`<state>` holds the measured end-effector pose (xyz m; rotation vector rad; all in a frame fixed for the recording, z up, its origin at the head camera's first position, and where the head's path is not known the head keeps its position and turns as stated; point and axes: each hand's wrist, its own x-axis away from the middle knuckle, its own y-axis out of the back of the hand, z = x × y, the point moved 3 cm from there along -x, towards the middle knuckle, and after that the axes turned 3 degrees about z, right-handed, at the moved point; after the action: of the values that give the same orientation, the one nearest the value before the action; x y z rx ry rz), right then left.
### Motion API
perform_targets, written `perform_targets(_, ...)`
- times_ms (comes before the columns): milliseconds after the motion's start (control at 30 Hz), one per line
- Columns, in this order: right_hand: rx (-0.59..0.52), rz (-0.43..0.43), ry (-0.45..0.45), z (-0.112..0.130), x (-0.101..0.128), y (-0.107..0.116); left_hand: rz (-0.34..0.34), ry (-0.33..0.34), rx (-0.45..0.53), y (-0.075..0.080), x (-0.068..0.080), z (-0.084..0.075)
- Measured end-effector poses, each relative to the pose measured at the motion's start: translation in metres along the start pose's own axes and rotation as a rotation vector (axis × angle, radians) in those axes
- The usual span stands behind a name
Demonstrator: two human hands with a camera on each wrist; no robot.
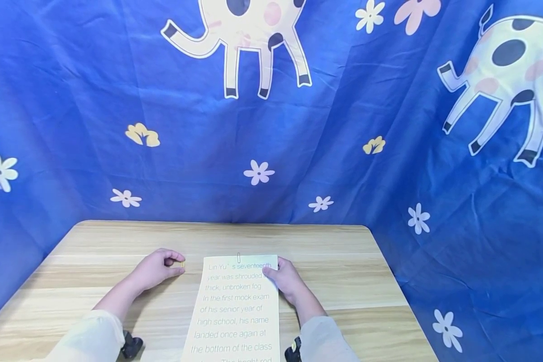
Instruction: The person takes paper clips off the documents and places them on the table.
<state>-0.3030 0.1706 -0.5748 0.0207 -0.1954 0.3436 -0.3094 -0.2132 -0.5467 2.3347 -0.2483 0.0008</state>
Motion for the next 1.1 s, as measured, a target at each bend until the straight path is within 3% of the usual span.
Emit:
perform_targets(433,-0.015,0.006,0.012,-0.001,-0.001,0.001,-0.008,-0.019,-0.013,0.001,0.001,0.002)
perform_targets(600,-0.009,0.008,0.015,-0.001,-0.001,0.000,-0.027,0.002,0.073,0.005,0.004,0.005)
perform_targets(733,-0.014,0.006,0.015,0.000,-0.001,0.000,-0.085,0.044,0.164,0.014,0.006,0.007)
perform_targets(900,-0.014,0.003,0.007,0.000,-0.001,0.001,-0.212,0.054,0.187,0.023,0.007,0.000)
perform_targets(1100,-0.010,0.000,0.009,-0.001,-0.001,0.001,-0.319,0.026,0.215,0.022,0.007,-0.028)
